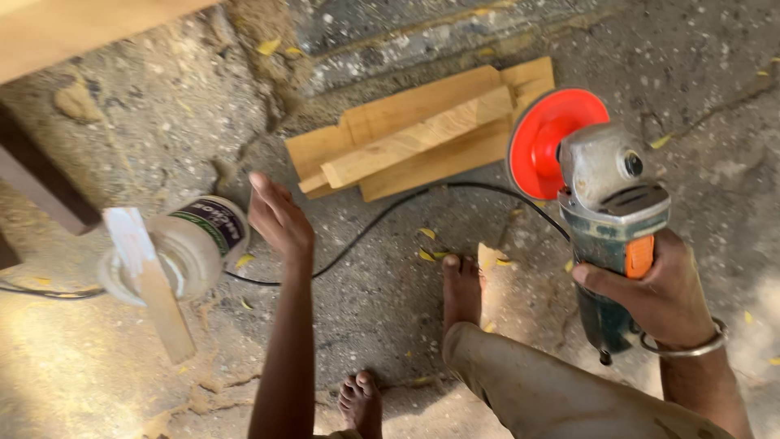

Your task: The person uses an angle grinder with a sanding disc to smooth the surfaces and edges of several wooden pieces. They handle the pieces one at a time, repositioning them on the ground to sand different sides.

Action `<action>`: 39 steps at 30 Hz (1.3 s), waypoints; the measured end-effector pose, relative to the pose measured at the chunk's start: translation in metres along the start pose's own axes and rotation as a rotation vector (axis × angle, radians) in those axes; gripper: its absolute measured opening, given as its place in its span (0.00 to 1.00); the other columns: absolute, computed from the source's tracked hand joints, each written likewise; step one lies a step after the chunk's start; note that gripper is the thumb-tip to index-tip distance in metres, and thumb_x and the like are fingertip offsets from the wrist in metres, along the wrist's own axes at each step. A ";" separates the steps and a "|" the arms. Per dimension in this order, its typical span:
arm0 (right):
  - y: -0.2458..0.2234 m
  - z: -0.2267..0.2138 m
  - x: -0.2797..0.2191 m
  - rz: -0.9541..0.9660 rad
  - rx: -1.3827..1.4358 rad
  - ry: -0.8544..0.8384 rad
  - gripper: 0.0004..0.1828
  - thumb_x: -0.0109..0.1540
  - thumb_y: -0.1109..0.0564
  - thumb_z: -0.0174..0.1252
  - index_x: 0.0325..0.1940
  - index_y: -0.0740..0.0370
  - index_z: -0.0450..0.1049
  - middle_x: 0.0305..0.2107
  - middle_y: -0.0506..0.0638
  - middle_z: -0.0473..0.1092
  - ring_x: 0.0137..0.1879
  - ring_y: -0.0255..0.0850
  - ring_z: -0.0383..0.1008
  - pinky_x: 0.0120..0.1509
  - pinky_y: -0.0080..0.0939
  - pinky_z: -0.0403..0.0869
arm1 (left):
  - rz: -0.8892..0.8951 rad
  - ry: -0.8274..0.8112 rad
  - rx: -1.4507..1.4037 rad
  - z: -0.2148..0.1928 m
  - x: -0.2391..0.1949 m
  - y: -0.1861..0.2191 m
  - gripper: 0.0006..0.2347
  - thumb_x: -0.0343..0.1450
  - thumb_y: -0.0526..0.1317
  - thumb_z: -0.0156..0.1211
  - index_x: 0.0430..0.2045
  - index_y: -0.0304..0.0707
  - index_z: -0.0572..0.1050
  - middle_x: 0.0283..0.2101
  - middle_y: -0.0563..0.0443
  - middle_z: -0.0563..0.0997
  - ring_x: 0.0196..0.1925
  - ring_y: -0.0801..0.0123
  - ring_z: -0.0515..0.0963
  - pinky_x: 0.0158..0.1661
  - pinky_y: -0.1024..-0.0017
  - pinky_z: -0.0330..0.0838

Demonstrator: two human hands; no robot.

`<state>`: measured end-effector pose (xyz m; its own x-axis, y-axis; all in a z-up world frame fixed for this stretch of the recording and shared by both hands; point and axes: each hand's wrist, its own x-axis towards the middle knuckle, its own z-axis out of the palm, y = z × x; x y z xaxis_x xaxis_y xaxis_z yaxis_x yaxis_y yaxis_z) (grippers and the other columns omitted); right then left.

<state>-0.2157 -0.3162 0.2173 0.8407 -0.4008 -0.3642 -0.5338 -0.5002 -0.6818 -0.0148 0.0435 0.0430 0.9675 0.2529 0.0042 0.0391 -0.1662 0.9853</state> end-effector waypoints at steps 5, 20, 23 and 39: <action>0.002 0.013 0.002 0.031 0.010 -0.013 0.28 0.45 0.60 0.73 0.48 0.65 0.75 0.35 0.51 0.78 0.38 0.37 0.77 0.43 0.40 0.78 | 0.502 -0.340 0.037 0.005 -0.010 -0.011 0.29 0.70 0.59 0.63 0.49 0.25 0.70 0.51 0.39 0.77 0.54 0.54 0.78 0.55 0.57 0.76; -0.049 0.050 0.022 -0.118 -0.174 -0.128 0.31 0.46 0.54 0.75 0.50 0.65 0.74 0.36 0.52 0.79 0.39 0.37 0.81 0.45 0.40 0.79 | 0.243 -0.717 -0.020 0.067 0.001 -0.048 0.22 0.64 0.31 0.78 0.53 0.47 0.79 0.59 0.53 0.81 0.63 0.66 0.80 0.69 0.58 0.67; -0.057 0.063 0.029 -0.210 -0.154 -0.166 0.31 0.48 0.54 0.74 0.52 0.65 0.73 0.38 0.53 0.79 0.41 0.37 0.81 0.47 0.40 0.79 | 0.193 -0.745 -0.036 0.065 -0.003 -0.049 0.21 0.66 0.30 0.76 0.52 0.47 0.79 0.57 0.54 0.83 0.61 0.67 0.83 0.66 0.62 0.70; -0.068 0.080 0.041 -0.171 -0.201 -0.194 0.34 0.48 0.51 0.74 0.54 0.65 0.72 0.38 0.54 0.79 0.41 0.41 0.82 0.48 0.43 0.79 | 0.172 -0.766 -0.064 0.063 0.001 -0.040 0.20 0.64 0.27 0.74 0.51 0.41 0.79 0.56 0.51 0.83 0.60 0.65 0.82 0.62 0.65 0.73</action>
<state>-0.1374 -0.2372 0.1984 0.9111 -0.1539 -0.3823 -0.3744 -0.6968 -0.6118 0.0009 -0.0100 -0.0074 0.8623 -0.5026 0.0621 -0.1189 -0.0818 0.9895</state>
